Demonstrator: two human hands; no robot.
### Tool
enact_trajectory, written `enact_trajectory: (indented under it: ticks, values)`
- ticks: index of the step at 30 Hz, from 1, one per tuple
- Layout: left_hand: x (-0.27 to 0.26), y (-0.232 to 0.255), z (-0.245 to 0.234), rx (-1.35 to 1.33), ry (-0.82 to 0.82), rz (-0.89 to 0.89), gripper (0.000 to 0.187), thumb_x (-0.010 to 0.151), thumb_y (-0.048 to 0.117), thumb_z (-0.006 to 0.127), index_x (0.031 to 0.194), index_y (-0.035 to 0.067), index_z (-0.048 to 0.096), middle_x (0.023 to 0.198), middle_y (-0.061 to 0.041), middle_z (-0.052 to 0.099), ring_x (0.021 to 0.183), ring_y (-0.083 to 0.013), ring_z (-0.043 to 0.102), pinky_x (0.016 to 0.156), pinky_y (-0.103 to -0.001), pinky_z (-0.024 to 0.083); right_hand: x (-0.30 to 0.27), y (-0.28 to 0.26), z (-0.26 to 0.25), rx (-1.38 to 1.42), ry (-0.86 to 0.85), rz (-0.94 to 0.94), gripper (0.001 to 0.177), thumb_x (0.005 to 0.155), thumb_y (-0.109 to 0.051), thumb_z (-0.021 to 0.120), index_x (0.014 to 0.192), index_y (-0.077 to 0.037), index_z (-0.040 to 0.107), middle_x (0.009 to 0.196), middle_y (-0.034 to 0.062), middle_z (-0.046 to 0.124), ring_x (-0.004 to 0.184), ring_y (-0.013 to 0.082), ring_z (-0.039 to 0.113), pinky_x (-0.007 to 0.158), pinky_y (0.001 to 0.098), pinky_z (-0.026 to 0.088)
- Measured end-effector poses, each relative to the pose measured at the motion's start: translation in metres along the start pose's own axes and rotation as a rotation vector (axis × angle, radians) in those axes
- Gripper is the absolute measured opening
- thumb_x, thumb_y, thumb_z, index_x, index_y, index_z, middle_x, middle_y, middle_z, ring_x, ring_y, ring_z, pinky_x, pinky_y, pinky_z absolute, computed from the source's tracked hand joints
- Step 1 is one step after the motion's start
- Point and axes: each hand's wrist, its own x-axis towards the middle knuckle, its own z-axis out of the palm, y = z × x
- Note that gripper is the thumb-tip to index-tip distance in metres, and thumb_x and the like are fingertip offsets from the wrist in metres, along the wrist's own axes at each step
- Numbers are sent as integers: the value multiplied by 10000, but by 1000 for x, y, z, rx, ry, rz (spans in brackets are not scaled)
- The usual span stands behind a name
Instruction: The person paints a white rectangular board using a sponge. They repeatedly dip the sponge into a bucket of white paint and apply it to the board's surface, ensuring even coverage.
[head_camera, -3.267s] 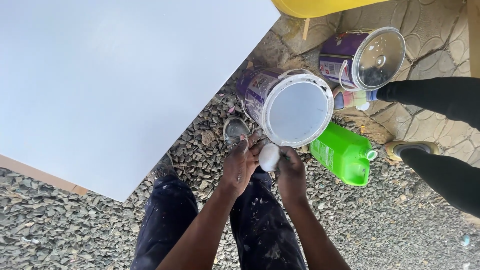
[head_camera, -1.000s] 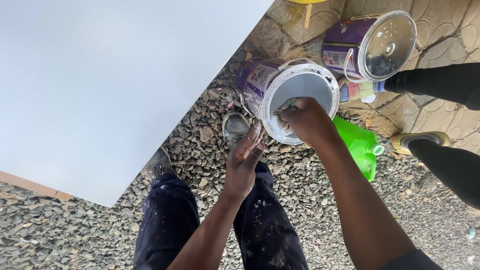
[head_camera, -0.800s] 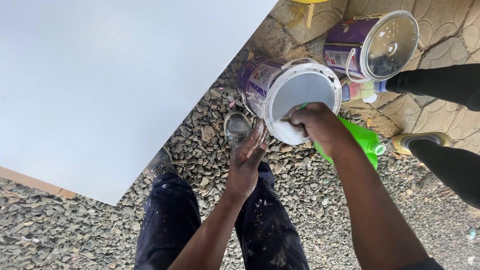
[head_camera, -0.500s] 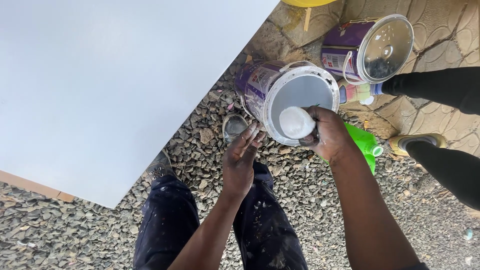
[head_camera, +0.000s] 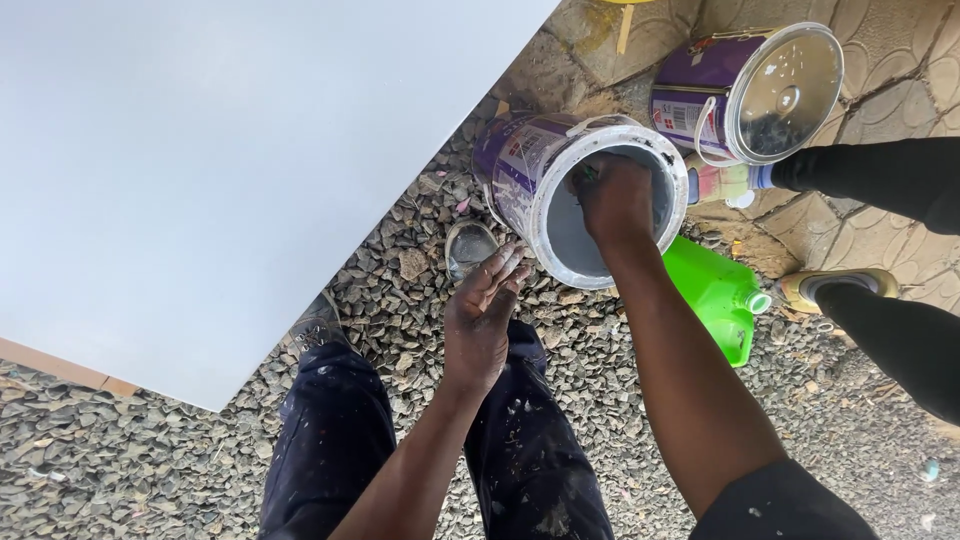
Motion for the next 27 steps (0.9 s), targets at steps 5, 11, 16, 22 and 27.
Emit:
enact_trajectory:
  ticks: [5,11,16,22,27]
  values:
    - [1,8,4,-16,8,-6,432,1009,38,538,1427,-70,525,1423,-323,584,1320,-465,562,1121,-588,440,22,28,27,7,-38,-7,176,933,-138,693,1007,3,767,696,126,677,609,239,697,528,334,553]
    - [1,5,5,-30,26,8,416,1014,67,567,1414,-46,554,1400,-290,621,1312,-413,583,1117,-554,453,-18,-18,-21,310,-47,116,119,873,-134,684,892,-28,735,608,80,618,517,185,638,499,322,504]
    - [0,-8,5,-99,21,34,403,1011,56,591,1399,-50,560,1415,-285,610,1318,-400,575,1104,-538,461,-35,-3,-71,882,-344,386,145,797,-148,599,873,-69,692,612,78,545,490,133,480,425,238,258]
    - [-3,-20,4,-136,12,44,385,1002,42,597,1373,-60,582,1395,-297,616,1332,-407,561,1100,-507,475,-48,3,-77,886,-500,403,312,805,-127,572,1076,-46,702,795,108,632,652,174,545,552,275,369]
    - [-6,-21,-2,-90,-9,-13,416,1000,61,603,1397,-58,566,1450,-293,564,1373,-430,511,1137,-535,440,-63,-27,-89,811,-561,336,285,798,-52,577,1062,-39,683,811,132,589,703,240,538,588,328,389]
